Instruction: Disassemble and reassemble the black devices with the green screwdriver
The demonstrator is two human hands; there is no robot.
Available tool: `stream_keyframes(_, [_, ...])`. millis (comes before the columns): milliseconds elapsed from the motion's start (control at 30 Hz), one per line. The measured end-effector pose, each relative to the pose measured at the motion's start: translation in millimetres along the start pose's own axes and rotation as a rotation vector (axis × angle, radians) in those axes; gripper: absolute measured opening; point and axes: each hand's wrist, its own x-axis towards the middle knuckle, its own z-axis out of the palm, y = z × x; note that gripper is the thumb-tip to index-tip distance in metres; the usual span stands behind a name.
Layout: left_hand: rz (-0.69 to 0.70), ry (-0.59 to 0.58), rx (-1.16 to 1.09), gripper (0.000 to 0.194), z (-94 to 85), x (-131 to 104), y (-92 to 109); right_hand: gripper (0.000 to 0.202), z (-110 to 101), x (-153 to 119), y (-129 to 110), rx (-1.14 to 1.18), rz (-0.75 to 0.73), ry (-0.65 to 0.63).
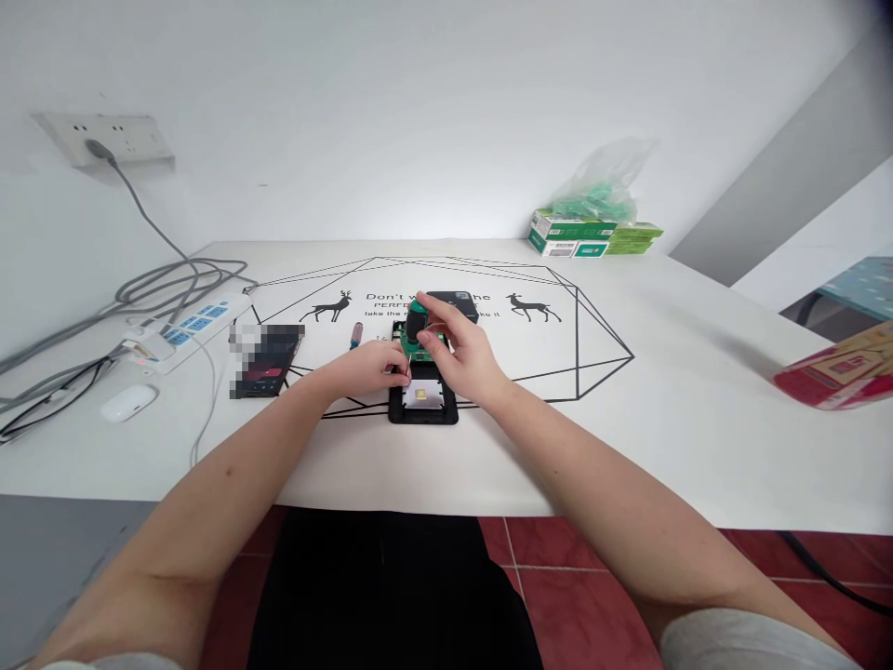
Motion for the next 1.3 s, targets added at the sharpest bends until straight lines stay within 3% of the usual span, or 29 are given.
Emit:
stream_keyframes(733, [-0.030,-0.012,0.001,0.015,1.1,-0.1,-0.7,0.044,2.1,0.9,5.5,0.147,0.058,0.064])
stream_keyframes(1167, [-0.016,-0.023,0.002,0.018,-0.6,1.2,0.0,0.047,-1.5,5.0,1.0,0.083,0.139,0.118])
stream_keyframes(1300, [-0.019,-0.020,0.000,0.017,-1.8,0.3,-1.0,0.046,-2.4,3.8,0.8,0.010,0.092,0.098])
